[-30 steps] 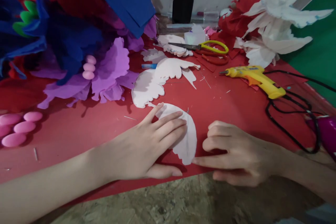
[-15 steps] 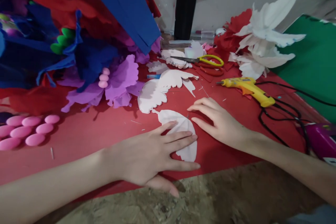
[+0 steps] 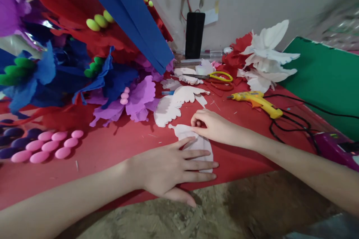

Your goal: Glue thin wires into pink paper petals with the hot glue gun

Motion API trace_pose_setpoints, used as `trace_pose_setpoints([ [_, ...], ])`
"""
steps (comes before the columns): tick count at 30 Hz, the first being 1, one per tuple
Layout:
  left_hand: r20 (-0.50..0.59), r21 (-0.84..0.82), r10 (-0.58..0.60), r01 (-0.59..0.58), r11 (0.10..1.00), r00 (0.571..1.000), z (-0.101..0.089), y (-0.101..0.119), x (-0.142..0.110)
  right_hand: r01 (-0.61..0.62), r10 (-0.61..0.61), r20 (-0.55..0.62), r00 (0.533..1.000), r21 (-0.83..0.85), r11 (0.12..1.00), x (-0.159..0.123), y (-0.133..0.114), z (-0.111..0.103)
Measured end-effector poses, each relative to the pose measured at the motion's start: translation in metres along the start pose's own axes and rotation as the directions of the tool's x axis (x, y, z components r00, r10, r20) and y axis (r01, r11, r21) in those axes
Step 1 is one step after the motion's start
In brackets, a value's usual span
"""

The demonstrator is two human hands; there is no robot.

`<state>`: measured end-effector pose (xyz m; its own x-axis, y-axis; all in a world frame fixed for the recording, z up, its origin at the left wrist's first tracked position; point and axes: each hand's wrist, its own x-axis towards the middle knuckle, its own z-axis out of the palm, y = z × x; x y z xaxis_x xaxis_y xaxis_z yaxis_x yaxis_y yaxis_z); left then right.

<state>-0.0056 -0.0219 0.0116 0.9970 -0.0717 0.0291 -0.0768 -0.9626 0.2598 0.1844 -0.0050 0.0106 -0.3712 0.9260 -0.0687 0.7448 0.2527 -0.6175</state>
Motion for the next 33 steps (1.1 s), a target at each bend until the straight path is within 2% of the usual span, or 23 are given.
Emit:
trace_pose_setpoints([
  [3, -0.077, 0.016, 0.049, -0.048, 0.999, 0.996, 0.001, 0.007, 0.003, -0.032, 0.029, 0.038, 0.999, 0.101, 0.994, 0.0, -0.006, -0.006],
  [6, -0.215, 0.073, 0.102, -0.088, 0.993, 0.971, 0.001, 0.024, 0.005, -0.054, 0.038, 0.074, 0.996, 0.224, 0.973, -0.001, -0.016, -0.015],
  [8, -0.211, 0.091, 0.159, -0.142, 0.986, 0.965, 0.0, 0.037, 0.006, -0.068, 0.036, 0.105, 0.994, 0.31, 0.948, 0.0, -0.025, -0.018],
  [10, -0.179, 0.11, 0.152, -0.133, 0.985, 0.972, -0.005, 0.048, 0.007, -0.084, 0.034, 0.135, 0.99, 0.39, 0.917, 0.002, -0.034, -0.015],
  [15, -0.067, 0.071, 0.09, -0.085, 0.994, 0.994, -0.018, 0.059, 0.012, -0.143, 0.032, 0.213, 0.976, 0.528, 0.837, 0.018, -0.056, 0.013],
  [18, -0.083, 0.019, 0.077, -0.076, 0.997, 0.994, -0.017, 0.059, 0.013, -0.183, 0.015, 0.287, 0.958, 0.571, 0.8, 0.026, -0.065, 0.031],
  [21, -0.143, 0.043, 0.061, -0.055, 0.998, 0.988, -0.008, 0.06, 0.013, -0.173, -0.049, 0.336, 0.94, 0.597, 0.783, 0.027, -0.072, 0.037],
  [23, -0.16, 0.055, 0.08, -0.072, 0.996, 0.984, -0.002, 0.06, 0.012, 0.01, -0.171, 0.303, 0.938, 0.469, 0.883, 0.027, -0.072, 0.033],
  [25, -0.198, 0.079, 0.068, -0.053, 0.995, 0.978, 0.003, 0.058, 0.012, 0.234, -0.276, 0.226, 0.934, 0.197, 0.952, 0.029, -0.068, 0.024],
  [26, -0.227, 0.069, 0.078, -0.064, 0.996, 0.971, 0.004, 0.057, 0.012, 0.291, -0.296, 0.174, 0.939, 0.054, 0.955, 0.033, -0.063, 0.019],
  [30, -0.365, 0.121, 0.055, -0.011, 0.993, 0.929, 0.01, 0.046, 0.014, 0.229, -0.238, -0.02, 0.971, -0.198, 0.953, 0.061, -0.036, 0.001],
  [33, -0.464, 0.143, 0.022, 0.051, 0.988, 0.885, 0.015, 0.036, 0.013, 0.268, -0.287, -0.019, 0.958, -0.3, 0.915, 0.085, -0.018, -0.006],
])
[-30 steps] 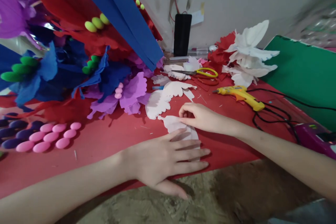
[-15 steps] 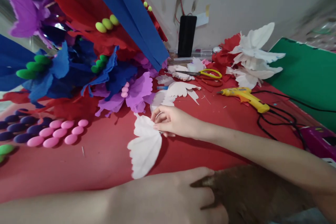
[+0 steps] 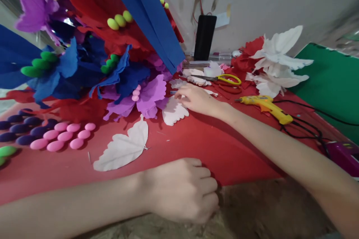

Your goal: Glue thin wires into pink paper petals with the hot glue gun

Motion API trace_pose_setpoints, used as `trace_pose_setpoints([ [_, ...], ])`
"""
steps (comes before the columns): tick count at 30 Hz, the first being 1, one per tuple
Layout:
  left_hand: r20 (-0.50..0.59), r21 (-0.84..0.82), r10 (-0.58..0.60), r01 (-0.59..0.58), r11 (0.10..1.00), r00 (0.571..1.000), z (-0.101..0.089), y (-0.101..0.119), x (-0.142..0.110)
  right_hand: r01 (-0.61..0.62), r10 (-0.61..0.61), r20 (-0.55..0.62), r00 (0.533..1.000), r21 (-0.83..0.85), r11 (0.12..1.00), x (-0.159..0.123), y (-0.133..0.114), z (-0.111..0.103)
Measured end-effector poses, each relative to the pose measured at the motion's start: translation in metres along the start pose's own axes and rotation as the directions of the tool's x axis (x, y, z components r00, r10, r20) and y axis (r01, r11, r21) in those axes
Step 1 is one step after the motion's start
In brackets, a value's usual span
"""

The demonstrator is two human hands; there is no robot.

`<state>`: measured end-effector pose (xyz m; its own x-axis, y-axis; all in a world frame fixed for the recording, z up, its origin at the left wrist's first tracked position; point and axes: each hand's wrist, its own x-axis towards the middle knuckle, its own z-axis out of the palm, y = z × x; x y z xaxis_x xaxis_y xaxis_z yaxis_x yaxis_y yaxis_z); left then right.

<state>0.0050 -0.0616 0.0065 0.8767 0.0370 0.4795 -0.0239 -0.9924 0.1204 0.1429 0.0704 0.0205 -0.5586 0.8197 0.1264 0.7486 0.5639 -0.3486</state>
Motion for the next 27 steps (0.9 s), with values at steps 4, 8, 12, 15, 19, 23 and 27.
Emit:
trace_pose_setpoints([
  [4, -0.026, -0.034, -0.04, 0.039, 0.999, 0.999, 0.006, -0.007, -0.005, 0.103, -0.097, 0.078, 0.992, -0.074, 0.992, 0.017, 0.013, 0.0],
  [8, 0.031, -0.071, -0.06, 0.062, 0.996, 0.998, 0.006, -0.01, -0.006, 0.154, -0.139, 0.148, 0.979, -0.097, 0.983, 0.028, 0.016, -0.002],
  [12, 0.081, -0.077, -0.072, 0.078, 0.994, 0.994, 0.005, -0.011, -0.004, 0.164, -0.143, 0.21, 0.967, -0.087, 0.983, 0.038, 0.019, -0.004],
  [15, 0.09, -0.088, -0.073, 0.081, 0.993, 0.993, 0.006, -0.011, -0.004, 0.173, -0.153, 0.242, 0.958, -0.064, 0.983, 0.042, 0.02, -0.007],
  [19, 0.071, -0.099, -0.075, 0.082, 0.992, 0.995, 0.008, -0.01, -0.006, 0.15, -0.138, 0.278, 0.951, -0.022, 0.988, 0.042, 0.016, -0.012],
  [23, 0.086, -0.099, -0.08, 0.089, 0.991, 0.993, 0.008, -0.011, -0.005, 0.132, -0.136, 0.318, 0.938, 0.034, 0.991, 0.042, 0.013, -0.017],
  [27, 0.104, -0.1, -0.076, 0.087, 0.991, 0.992, 0.006, -0.011, -0.005, 0.147, -0.177, 0.304, 0.936, 0.12, 0.982, 0.04, 0.014, -0.023],
])
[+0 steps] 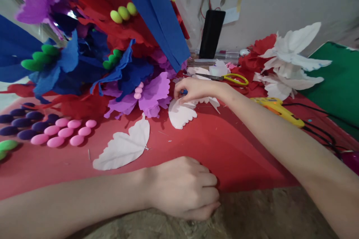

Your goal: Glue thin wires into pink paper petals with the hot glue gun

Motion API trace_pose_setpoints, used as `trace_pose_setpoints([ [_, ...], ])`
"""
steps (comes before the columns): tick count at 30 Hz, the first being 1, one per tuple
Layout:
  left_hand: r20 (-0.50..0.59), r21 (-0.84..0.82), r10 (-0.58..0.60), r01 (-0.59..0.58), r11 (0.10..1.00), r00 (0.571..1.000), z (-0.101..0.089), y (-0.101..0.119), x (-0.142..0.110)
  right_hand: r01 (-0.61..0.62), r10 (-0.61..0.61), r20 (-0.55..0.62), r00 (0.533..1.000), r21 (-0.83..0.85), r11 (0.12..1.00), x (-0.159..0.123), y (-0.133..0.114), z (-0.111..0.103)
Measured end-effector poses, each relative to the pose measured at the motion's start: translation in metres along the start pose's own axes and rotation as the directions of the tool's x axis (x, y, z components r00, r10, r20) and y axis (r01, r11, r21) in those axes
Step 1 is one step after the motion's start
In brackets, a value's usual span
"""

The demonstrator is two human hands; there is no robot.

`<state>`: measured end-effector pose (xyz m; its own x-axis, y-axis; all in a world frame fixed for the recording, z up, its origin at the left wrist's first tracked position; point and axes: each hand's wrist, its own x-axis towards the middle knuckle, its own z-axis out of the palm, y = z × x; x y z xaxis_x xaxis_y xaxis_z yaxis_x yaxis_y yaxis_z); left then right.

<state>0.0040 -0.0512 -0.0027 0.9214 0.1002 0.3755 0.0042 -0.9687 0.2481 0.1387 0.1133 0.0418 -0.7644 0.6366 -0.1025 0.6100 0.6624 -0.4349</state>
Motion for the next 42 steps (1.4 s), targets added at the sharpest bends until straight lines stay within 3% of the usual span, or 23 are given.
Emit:
trace_pose_setpoints([
  [3, -0.003, -0.01, 0.002, -0.002, 1.0, 1.0, 0.001, 0.001, 0.0, 0.042, -0.039, -0.065, 0.997, 0.055, 0.998, -0.008, -0.003, -0.006],
  [6, -0.043, -0.055, -0.039, 0.037, 0.998, 0.998, -0.001, 0.002, 0.0, 0.11, -0.078, -0.202, 0.976, 0.15, 0.983, -0.022, -0.011, -0.011],
  [9, -0.113, -0.29, -0.239, 0.198, 0.936, 0.964, -0.007, 0.001, 0.002, 0.188, -0.055, -0.366, 0.929, 0.34, 0.922, -0.041, -0.02, -0.013],
  [10, -0.125, -0.414, -0.345, 0.267, 0.87, 0.93, -0.01, 0.0, 0.002, 0.204, -0.027, -0.407, 0.913, 0.399, 0.894, -0.049, -0.022, -0.013],
  [12, -0.085, -0.665, -0.56, 0.371, 0.648, 0.824, -0.015, -0.005, 0.003, 0.242, 0.025, -0.478, 0.878, 0.489, 0.838, -0.065, -0.027, -0.011],
  [14, 0.002, -0.856, -0.657, 0.341, 0.388, 0.754, -0.019, -0.011, 0.003, 0.3, 0.058, -0.536, 0.842, 0.555, 0.776, -0.081, -0.031, -0.008],
  [15, 0.056, -0.92, -0.671, 0.299, 0.253, 0.74, -0.021, -0.015, 0.003, 0.316, 0.077, -0.554, 0.829, 0.578, 0.752, -0.089, -0.034, -0.005],
  [17, 0.075, -0.982, -0.647, 0.17, 0.085, 0.759, -0.023, -0.021, 0.005, 0.298, 0.137, -0.555, 0.82, 0.62, 0.726, -0.102, -0.038, 0.0],
  [20, 0.002, -0.999, -0.62, -0.024, -0.034, 0.785, -0.026, -0.025, 0.008, 0.208, 0.225, -0.49, 0.842, 0.681, 0.702, -0.115, -0.042, 0.009],
  [23, 0.023, -0.999, -0.658, -0.011, -0.048, 0.752, -0.029, -0.025, 0.013, 0.191, 0.211, -0.429, 0.878, 0.721, 0.667, -0.123, -0.042, 0.017],
  [27, 0.147, -0.968, -0.751, 0.251, 0.025, 0.643, -0.032, -0.026, 0.024, 0.218, 0.137, -0.389, 0.911, 0.737, 0.64, -0.129, -0.039, 0.026],
  [30, 0.171, -0.936, -0.805, 0.35, 0.048, 0.569, -0.032, -0.029, 0.031, 0.205, 0.205, -0.409, 0.889, 0.757, 0.621, -0.129, -0.038, 0.03],
  [33, 0.073, -0.948, -0.854, 0.301, 0.1, 0.515, -0.034, -0.032, 0.033, 0.106, 0.392, -0.401, 0.828, 0.798, 0.593, -0.13, -0.038, 0.034],
  [34, 0.037, -0.953, -0.87, 0.279, 0.118, 0.492, -0.035, -0.033, 0.033, 0.055, 0.428, -0.363, 0.827, 0.812, 0.582, -0.131, -0.038, 0.035],
  [38, -0.046, -0.967, -0.917, 0.214, 0.141, 0.397, -0.04, -0.036, 0.033, -0.127, 0.434, -0.186, 0.881, 0.792, 0.597, -0.137, -0.045, 0.041],
  [42, -0.06, -0.978, -0.929, 0.165, 0.128, 0.364, -0.039, -0.037, 0.036, -0.181, 0.439, -0.107, 0.892, 0.805, 0.565, -0.139, -0.061, 0.046],
])
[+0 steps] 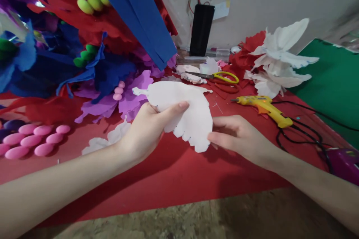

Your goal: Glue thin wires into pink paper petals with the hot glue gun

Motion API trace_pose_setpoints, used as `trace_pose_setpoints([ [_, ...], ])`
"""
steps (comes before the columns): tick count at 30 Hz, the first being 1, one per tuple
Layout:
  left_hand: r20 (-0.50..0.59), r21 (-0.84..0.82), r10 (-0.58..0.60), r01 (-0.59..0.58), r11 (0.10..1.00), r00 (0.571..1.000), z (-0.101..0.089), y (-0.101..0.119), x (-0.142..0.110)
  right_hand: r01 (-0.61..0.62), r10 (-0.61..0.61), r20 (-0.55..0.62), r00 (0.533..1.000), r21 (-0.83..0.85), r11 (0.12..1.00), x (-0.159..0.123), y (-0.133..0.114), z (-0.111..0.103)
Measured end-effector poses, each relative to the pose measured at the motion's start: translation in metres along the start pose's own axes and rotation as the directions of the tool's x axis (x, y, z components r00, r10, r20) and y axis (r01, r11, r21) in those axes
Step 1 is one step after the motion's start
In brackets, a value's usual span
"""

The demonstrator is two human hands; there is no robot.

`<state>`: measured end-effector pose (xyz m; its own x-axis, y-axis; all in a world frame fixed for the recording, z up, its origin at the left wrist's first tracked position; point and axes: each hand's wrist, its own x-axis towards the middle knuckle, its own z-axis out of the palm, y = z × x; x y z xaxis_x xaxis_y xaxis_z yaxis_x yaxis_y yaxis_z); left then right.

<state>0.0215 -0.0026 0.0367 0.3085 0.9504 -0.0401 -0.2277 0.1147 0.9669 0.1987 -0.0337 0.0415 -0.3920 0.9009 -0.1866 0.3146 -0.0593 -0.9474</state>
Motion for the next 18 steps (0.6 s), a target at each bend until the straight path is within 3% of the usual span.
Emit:
trace_pose_setpoints([
  [18, -0.105, 0.153, -0.045, 0.061, 0.986, 0.993, -0.0031, -0.0077, -0.0006, -0.035, 0.029, 0.067, 0.997, 0.09, 0.995, -0.0011, 0.0069, 0.0104],
])
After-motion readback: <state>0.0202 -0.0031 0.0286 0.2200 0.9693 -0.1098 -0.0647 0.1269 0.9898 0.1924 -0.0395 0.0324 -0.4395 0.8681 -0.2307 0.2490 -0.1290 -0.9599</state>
